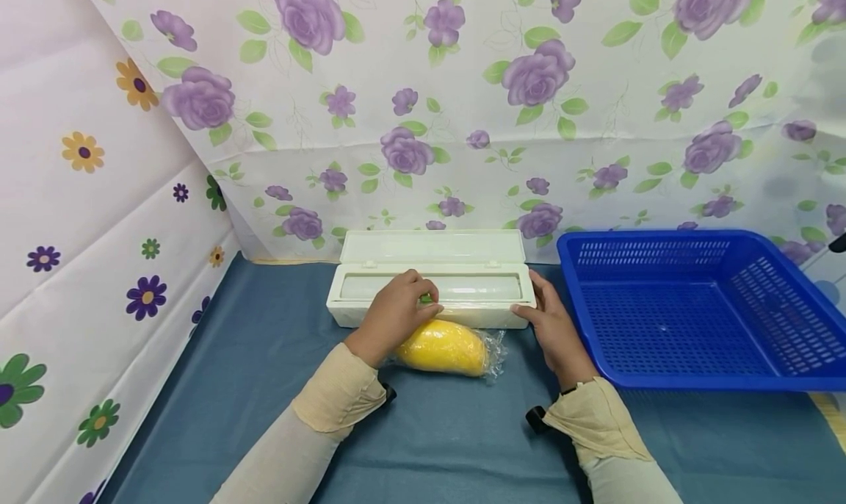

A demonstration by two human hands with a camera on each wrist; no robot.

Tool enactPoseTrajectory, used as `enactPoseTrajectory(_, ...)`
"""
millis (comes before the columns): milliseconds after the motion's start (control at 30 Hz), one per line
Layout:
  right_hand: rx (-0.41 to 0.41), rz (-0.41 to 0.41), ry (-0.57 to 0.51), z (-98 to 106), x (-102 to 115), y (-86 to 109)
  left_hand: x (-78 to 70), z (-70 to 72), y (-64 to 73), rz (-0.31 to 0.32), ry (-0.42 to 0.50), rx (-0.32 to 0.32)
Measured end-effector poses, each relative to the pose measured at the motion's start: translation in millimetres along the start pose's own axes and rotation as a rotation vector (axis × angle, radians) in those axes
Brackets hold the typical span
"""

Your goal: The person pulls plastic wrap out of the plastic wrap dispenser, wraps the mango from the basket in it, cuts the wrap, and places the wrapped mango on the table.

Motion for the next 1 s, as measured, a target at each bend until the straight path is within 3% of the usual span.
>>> enactPoseTrajectory(700, -0.008, -0.017, 0.014, -1, 2, 0.7, 3.8, 1.1, 1.7, 0.022, -0.004, -0.004)
enactPoseTrajectory(867, -0.006, -0.015, 0.011, -1, 2, 0.1, 6.3, 4.5, 1.0, 0.013, 0.016, 0.040)
enactPoseTrajectory(1000, -0.006, -0.021, 0.012, -1, 2, 0.3, 9.9, 10.2, 0.2, -0.032, 0.043, 0.088)
Point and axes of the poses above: each hand's wrist, its own y-axis away from the middle knuckle, its own z-axis out of the back of the hand, x = y × z, the point moved 3 cm from there along -y, towards the middle knuckle, and after that the axes turned 8 degrees about -z, right-handed, at the moved point
